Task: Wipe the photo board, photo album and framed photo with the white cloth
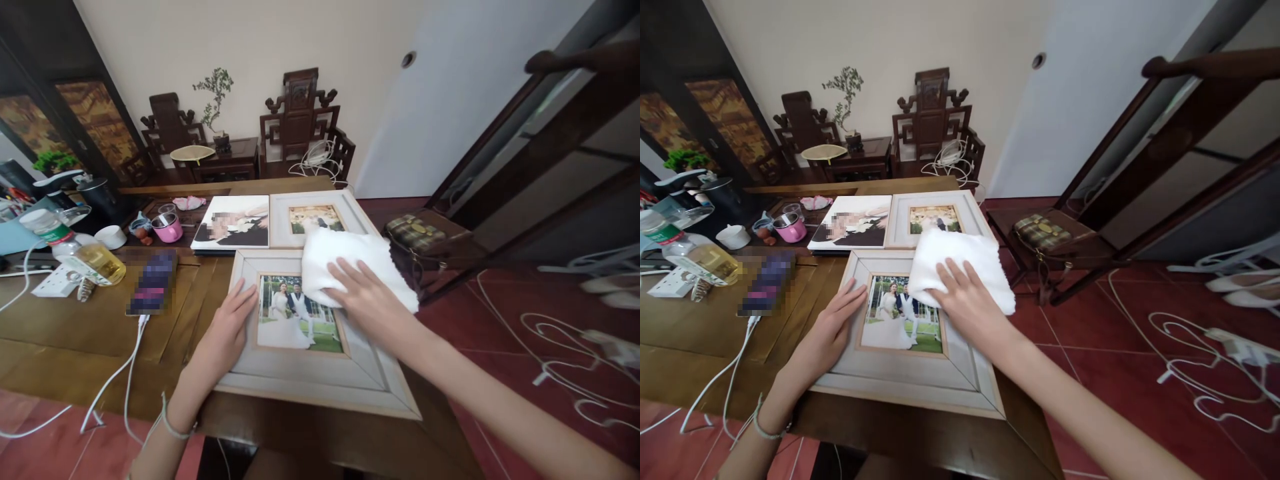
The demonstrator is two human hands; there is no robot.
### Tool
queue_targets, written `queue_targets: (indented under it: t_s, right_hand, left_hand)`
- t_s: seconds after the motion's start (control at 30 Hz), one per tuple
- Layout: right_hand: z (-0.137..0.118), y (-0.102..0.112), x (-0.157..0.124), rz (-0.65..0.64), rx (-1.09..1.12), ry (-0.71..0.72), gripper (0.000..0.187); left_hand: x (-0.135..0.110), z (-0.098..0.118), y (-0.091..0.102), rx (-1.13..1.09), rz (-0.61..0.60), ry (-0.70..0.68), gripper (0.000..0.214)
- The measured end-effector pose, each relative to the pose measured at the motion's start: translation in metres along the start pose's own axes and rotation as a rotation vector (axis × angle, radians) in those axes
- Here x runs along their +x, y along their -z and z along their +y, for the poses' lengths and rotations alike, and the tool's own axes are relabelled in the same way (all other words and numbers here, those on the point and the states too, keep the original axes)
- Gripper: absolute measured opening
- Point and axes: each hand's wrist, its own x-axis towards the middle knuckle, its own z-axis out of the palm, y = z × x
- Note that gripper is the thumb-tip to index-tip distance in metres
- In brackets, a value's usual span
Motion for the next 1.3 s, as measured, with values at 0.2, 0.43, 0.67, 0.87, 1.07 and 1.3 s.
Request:
queue_targets:
  t_s: [0.2, 0.43, 0.67, 0.87, 1.07, 1.3]
  right_hand:
    - [-0.030, 0.007, -0.035, 0.064, 0.139, 0.037, 0.047]
    - [-0.065, 0.033, -0.086, 0.134, 0.303, 0.074, 0.048]
    - [-0.021, 0.005, -0.025, 0.081, 0.194, -0.032, 0.052]
    - [-0.002, -0.010, 0.011, 0.054, 0.055, -0.017, 0.054]
    - [-0.033, 0.006, -0.030, 0.064, 0.178, 0.050, 0.052]
    - [-0.072, 0.038, -0.089, 0.088, 0.317, 0.130, 0.045]
  left_hand:
    - [0.003, 0.000, 0.001, -0.022, 0.034, -0.075, 0.062]
    - [0.003, -0.004, -0.001, 0.002, 0.048, -0.082, 0.055]
    - [0.000, -0.005, 0.000, 0.019, 0.032, -0.103, 0.060]
    - [0.001, -0.003, 0.000, 0.030, 0.012, -0.072, 0.058]
    - [0.001, -0.003, -0.003, 0.046, 0.013, 0.002, 0.054]
    - [0.001, -0.003, -0.003, 0.050, 0.013, 0.040, 0.059]
